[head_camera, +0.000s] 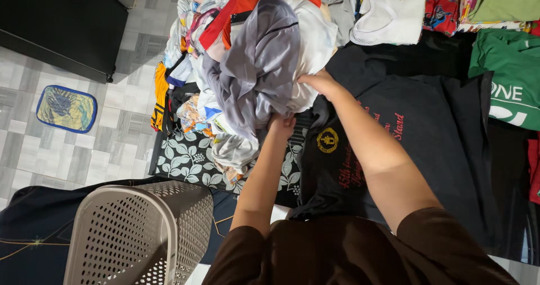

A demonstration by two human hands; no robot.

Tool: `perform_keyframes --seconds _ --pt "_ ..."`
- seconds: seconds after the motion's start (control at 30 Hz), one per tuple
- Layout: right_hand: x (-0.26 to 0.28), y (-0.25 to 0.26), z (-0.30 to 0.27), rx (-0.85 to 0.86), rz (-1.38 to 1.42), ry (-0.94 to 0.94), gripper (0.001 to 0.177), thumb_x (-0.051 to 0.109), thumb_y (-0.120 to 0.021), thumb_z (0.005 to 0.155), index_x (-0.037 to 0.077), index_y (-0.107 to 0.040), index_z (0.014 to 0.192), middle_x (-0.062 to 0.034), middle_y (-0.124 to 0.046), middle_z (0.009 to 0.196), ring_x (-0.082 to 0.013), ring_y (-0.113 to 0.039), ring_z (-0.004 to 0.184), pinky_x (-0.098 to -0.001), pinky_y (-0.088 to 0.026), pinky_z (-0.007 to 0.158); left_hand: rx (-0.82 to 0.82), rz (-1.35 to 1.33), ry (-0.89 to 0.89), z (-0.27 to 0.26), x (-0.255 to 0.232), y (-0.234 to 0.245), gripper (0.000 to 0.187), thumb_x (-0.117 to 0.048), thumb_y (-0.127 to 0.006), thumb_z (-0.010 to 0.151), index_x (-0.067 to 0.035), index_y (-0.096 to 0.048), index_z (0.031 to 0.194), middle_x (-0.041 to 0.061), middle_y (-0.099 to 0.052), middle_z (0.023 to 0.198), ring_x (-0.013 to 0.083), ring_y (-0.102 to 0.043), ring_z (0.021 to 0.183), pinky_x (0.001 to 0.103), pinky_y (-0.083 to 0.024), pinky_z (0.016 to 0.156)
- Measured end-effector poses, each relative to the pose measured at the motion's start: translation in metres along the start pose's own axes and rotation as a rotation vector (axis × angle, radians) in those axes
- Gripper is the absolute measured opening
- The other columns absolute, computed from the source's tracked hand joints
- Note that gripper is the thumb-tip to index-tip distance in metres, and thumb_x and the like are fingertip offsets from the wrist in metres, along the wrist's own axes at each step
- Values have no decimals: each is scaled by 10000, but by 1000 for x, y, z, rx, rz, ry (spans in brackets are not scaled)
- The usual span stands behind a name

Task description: The person folds a black t-shirt and a grey jersey on a table, smoothing the fabric by hand and placing them into neat stacks alongside other folded garments.

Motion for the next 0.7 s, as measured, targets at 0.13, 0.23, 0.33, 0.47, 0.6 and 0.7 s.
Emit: perform_keyframes --seconds 0.13,0.23,0.33,0.47,0.6,0.7 --pt "-4 -22 11 -96 -37 29 760 406 -828 660 -15 -638 1263 -158 -725 1213 -246 -701 1080 -356 -560 869 -63 43 -17 -4 -20 13 350 -288 -611 977 -318 -556 1320 -35 -622 1245 230 -603 1198 481 -410 1057" --pt "-11 -29 14 -122 -83 48 768 423 -817 655 -14 -665 1268 -164 -726 1253 -238 -691 1130 -320 -529 948 -35 57 14 -5 -31 19 337 -295 -555 979 -303 -569 1315 -38 -646 1248 225 -612 1177 492 -409 1049" --pt "-15 -32 14 -127 -155 128 813 450 -862 677 -26 -645 1300 -182 -622 1370 -265 -604 1245 -334 -473 1032 -33 106 18 -8 -37 24 337 -401 -516 1016 -272 -558 1325 -37 -631 1270 223 -604 1206 497 -391 1039" --pt "-33 -8 -5 -130 -26 285 894 447 -885 737 -17 -492 1393 -189 -599 1386 -298 -598 1290 -360 -466 1058 30 175 -12 -14 -35 29 406 -424 -467 1003 -207 -554 1336 18 -631 1332 269 -612 1259 482 -394 1028" --pt "-47 18 -37 -626 -368 714 504 308 -868 978 77 -634 1360 -144 -621 1396 -351 -626 1320 -377 -506 1142 4 294 -133 -25 -10 29 486 -447 -495 974 -161 -553 1363 56 -637 1314 263 -614 1250 494 -444 1019" --pt "-56 36 -50 -495 -262 366 615 289 -772 849 121 -590 1412 -142 -495 1477 -365 -688 1034 -395 -559 940 53 617 -209 -39 24 32 495 -469 -561 941 -122 -614 1291 37 -717 1200 217 -664 1142 442 -475 910"
Point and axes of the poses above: each hand's wrist, its own z-axis towards the middle knuckle, its own y-axis out of the back of the hand, x = y × z, the point moved 3 cm from there along z, towards the middle knuckle
